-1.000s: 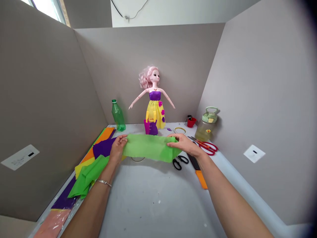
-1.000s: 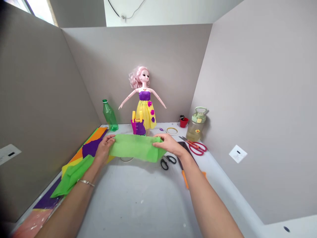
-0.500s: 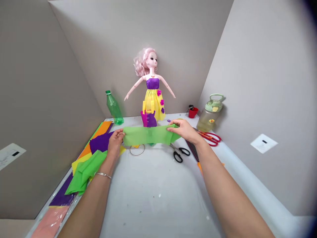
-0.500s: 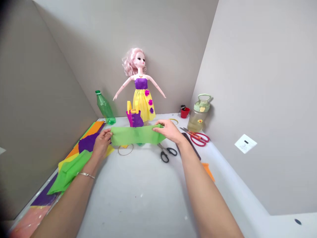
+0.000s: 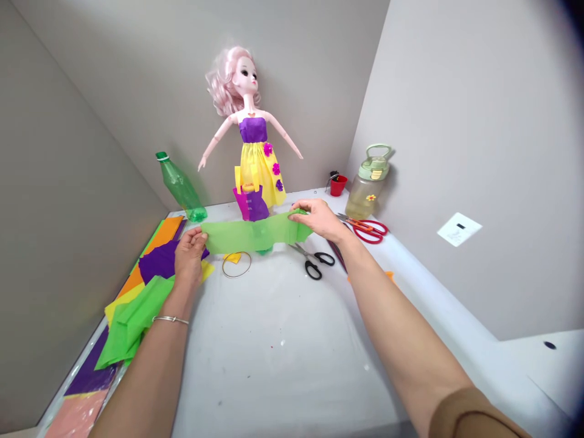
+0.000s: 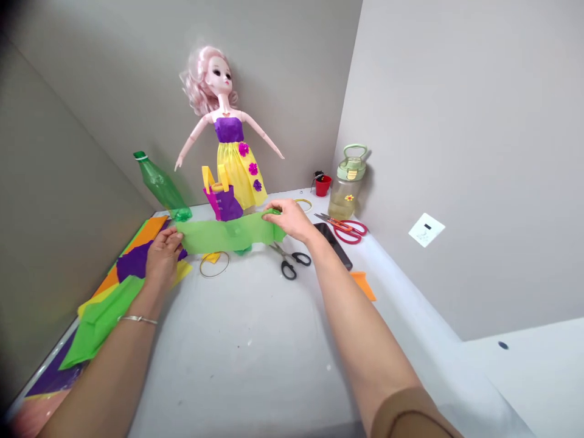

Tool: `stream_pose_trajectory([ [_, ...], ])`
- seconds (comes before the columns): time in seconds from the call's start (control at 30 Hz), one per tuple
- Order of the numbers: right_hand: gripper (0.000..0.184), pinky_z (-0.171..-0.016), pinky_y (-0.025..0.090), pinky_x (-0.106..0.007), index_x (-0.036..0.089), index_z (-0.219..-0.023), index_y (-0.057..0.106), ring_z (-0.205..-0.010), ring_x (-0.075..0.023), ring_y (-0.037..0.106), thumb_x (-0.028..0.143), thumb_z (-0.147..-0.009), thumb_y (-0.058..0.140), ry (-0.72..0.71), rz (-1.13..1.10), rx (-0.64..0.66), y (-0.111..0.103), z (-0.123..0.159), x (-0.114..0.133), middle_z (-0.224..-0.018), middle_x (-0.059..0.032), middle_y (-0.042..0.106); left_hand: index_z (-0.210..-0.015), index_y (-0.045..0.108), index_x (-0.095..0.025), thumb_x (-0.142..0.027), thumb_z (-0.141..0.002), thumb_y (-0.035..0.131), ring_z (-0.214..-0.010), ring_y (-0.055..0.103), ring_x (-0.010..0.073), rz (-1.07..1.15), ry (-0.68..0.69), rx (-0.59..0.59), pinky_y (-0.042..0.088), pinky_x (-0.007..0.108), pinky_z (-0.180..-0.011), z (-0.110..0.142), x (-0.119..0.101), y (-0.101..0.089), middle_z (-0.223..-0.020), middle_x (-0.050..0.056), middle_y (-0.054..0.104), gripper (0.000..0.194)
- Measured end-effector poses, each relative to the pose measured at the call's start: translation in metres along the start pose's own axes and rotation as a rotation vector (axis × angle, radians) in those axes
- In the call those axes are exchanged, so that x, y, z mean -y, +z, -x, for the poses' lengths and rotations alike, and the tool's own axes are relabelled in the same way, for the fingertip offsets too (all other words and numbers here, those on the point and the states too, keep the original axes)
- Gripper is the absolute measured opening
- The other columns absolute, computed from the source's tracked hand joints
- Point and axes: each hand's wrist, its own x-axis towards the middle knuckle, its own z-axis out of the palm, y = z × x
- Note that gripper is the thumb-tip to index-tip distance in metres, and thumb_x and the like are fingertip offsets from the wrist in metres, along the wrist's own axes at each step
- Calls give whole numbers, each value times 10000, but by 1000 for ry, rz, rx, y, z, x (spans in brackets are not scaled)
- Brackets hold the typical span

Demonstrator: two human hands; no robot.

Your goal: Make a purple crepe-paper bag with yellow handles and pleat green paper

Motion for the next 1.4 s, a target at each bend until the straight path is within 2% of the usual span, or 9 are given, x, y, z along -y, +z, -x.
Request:
stream_pose_trajectory([
  [0.3,210,-627,412,-262,159,-794,681,-661,-145,533,364,-749,670,65,-115,155,-11,21,26,-708,12,609,-884,640,-206,-295,-620,734,-685,533,100,5,6,30,429,188,-620,13,-25,-11,-807,-23,591,295],
  [0.6,278,-541,442,-242,184,-951,698,-623,-152,588,307,-707,750,334,-362,452,-16,96,38,-700,4,646,-951,689,-231,-352,-587,814,-563,518,127,-266,-188,164,416,198,-466,71,-75,-87,-765,-6,617,404],
  [0.83,271,-567,403,-242,207,-1011,698,-652,-151,567,244,-743,691,305,-238,537,5,123,22,-727,13,643,-950,686,-274,-362,-676,625,-515,555,198,-1067,-28,454,377,245,-458,89,-61,-141,-661,2,613,295],
  [0.93,256,-584,406,-251,207,-1002,697,-650,-155,562,233,-748,675,283,-233,544,12,118,28,-719,14,644,-985,693,-283,-357,-693,606,-755,648,310,-1314,177,391,438,322,-583,91,-73,-120,-913,73,698,314],
  [1.03,257,-601,408,-248,224,-1002,695,-652,-151,558,210,-747,667,250,-237,570,23,109,40,-725,23,644,-1079,680,-282,-416,-722,652,-1098,558,377,-1072,353,431,428,440,-893,102,-92,-58,-1145,107,657,382],
  [1.1,250,-607,402,-243,231,-1000,687,-656,-144,551,194,-755,652,228,-266,578,30,105,47,-728,32,632,-1156,641,-308,-377,-744,681,-1151,527,327,-778,199,688,391,404,-975,112,-95,-10,-1242,84,617,420],
  [1.2,218,-623,393,-233,215,-963,680,-691,-138,540,170,-753,644,226,-369,560,36,102,48,-756,32,613,-1177,614,-265,-349,-736,717,-1005,559,265,-482,-99,1086,432,347,-881,121,-80,43,-1166,75,621,461],
  [1.3,235,-623,374,-227,192,-967,678,-689,-126,519,165,-734,672,269,-385,533,32,104,36,-756,34,593,-1075,633,-197,-331,-663,783,-841,526,191,-401,-250,1092,406,271,-753,118,-54,57,-926,15,605,458],
  [1.4,292,-609,359,-228,179,-1025,666,-676,-122,502,175,-734,686,327,-318,515,22,108,19,-735,39,566,-833,633,-145,-340,-727,713,-695,452,138,-432,-289,1068,344,241,-652,111,-41,47,-730,-26,521,235],
])
